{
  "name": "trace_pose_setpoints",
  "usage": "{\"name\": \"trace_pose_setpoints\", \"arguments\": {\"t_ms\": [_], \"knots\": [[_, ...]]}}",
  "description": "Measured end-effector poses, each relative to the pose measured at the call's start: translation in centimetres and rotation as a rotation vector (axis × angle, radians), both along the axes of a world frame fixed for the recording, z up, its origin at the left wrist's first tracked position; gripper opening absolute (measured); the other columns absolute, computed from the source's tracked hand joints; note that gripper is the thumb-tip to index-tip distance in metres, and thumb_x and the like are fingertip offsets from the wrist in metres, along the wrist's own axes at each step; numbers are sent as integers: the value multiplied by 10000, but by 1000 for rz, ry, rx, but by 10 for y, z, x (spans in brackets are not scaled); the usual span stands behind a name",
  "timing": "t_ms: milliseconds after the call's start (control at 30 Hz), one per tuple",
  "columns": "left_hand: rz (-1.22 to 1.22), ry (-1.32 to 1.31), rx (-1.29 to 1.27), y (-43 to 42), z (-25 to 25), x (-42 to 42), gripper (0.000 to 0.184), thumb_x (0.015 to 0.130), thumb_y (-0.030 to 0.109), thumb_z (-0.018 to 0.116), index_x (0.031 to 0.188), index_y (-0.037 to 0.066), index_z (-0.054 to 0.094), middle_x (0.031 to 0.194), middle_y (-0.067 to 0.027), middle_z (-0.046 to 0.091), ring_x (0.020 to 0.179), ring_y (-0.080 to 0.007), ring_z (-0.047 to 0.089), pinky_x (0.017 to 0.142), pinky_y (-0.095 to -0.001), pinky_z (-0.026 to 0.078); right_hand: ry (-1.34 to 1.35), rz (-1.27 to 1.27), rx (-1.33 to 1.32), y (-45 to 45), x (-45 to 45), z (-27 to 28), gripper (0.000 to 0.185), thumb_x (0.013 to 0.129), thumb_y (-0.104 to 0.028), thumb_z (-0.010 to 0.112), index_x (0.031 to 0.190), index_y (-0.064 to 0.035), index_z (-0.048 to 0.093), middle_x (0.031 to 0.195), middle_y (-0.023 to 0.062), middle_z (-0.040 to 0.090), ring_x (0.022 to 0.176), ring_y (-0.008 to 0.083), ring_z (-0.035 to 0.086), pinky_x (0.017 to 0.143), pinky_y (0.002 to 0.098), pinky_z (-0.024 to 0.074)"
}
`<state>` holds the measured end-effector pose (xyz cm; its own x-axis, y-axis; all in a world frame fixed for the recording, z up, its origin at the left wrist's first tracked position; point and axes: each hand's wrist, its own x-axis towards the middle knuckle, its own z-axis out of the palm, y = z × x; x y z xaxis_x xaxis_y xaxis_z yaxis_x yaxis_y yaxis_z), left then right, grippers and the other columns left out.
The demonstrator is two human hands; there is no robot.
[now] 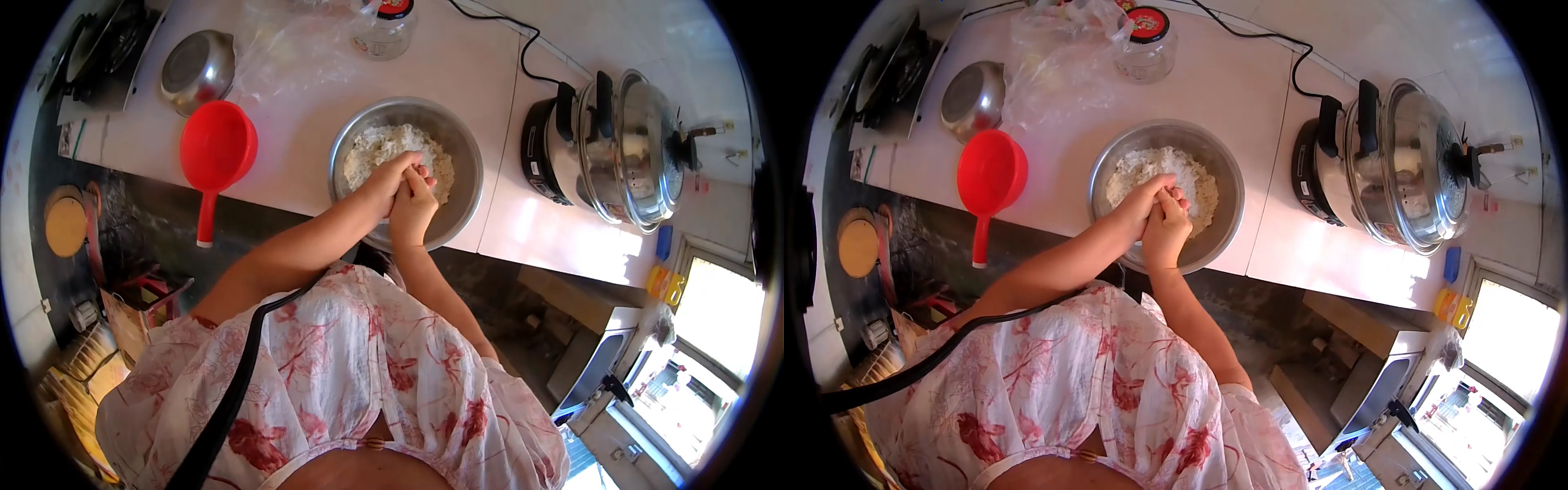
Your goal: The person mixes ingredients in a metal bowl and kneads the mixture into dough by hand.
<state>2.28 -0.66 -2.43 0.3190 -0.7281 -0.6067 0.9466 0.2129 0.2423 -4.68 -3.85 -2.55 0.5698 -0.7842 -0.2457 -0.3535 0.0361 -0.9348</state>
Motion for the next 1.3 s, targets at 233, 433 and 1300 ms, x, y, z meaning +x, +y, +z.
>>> {"name": "trace_pose_setpoints", "arguments": {"t_ms": [233,433,1300], "knots": [[163,-295,475,-11,-22,-17,211,960,263,461,978,60,517,903,-64,556,871,-203,558,818,-370,470,319,790,-777,-37,-15,-11,470,857,-159,518,1307,-44,448,1283,168,521,1102,325,570,857,364,509],[-19,-919,780,1,-8,-33,406,982,302,395,1198,-28,492,1147,-198,593,1091,-339,552,904,-388,432,466,888,-1051,-27,-8,-9,589,890,-254,448,1423,-52,299,1457,149,321,1386,280,250,1130,404,201],[-617,-949,753,11,-25,25,439,804,385,638,907,-41,656,883,-198,669,815,-281,655,726,-373,511,438,1164,-1120,-13,-26,16,516,852,-123,452,1333,52,382,1398,221,378,1344,368,309,1120,440,226]]}}
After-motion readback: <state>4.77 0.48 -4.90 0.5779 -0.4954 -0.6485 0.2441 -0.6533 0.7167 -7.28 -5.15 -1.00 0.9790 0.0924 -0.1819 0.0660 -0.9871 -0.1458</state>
